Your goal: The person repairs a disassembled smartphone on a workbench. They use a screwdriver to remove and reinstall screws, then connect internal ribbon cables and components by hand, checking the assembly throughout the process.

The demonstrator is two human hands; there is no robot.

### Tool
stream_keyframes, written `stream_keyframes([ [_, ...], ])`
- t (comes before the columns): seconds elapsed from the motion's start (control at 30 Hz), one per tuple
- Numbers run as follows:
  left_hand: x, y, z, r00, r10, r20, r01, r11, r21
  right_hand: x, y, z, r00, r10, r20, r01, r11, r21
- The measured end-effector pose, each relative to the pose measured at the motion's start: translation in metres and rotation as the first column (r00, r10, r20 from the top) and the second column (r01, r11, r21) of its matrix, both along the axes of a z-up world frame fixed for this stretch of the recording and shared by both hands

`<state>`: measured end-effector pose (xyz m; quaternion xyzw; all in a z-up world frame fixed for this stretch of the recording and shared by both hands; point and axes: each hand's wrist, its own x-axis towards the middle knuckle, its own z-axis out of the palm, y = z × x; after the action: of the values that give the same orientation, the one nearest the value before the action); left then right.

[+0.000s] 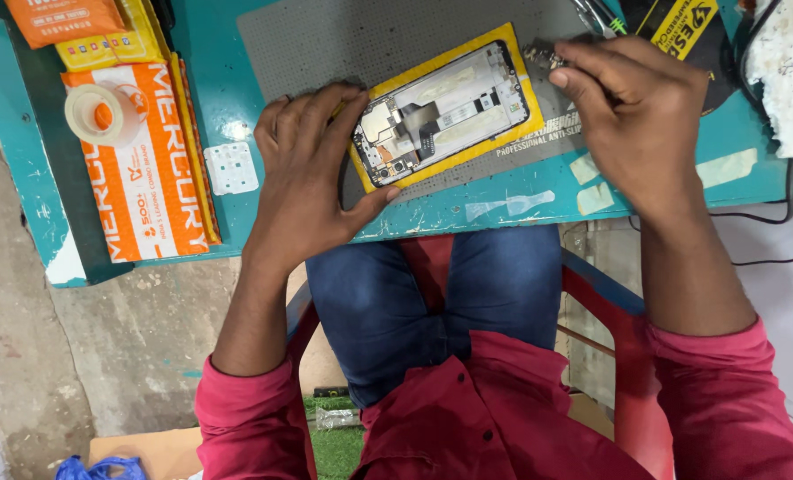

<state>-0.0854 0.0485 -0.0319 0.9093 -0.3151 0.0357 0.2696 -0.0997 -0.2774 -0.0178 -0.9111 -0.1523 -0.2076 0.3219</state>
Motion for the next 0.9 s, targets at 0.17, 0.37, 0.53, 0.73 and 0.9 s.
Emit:
stream_keyframes([
  [0.17,-0.001,-0.001,-0.004,1.000,0.020,0.020,-0.021,1.000,0.015,-0.002,0.014,-0.005,0.998,-0.034,-0.048,0.036,0.998,0.056],
  [0.37,-0.002,-0.001,-0.003,1.000,0.018,0.023,-0.018,0.999,0.034,-0.003,0.021,-0.013,0.998,-0.051,-0.031,0.052,0.998,0.042],
  [0.53,-0.001,-0.002,-0.003,1.000,0.012,0.005,-0.012,0.999,0.039,0.000,0.023,-0.012,0.992,-0.083,-0.100,0.088,0.995,0.041],
  [0.73,-0.001,-0.002,-0.001,1.000,0.004,0.001,-0.004,0.999,0.040,0.001,0.023,-0.014,0.992,-0.062,-0.114,0.066,0.997,0.038],
  [0.9,0.000,-0.001,-0.001,1.000,0.005,-0.007,-0.005,0.999,0.038,0.006,0.024,-0.008,0.979,0.000,-0.202,0.015,0.997,0.074],
])
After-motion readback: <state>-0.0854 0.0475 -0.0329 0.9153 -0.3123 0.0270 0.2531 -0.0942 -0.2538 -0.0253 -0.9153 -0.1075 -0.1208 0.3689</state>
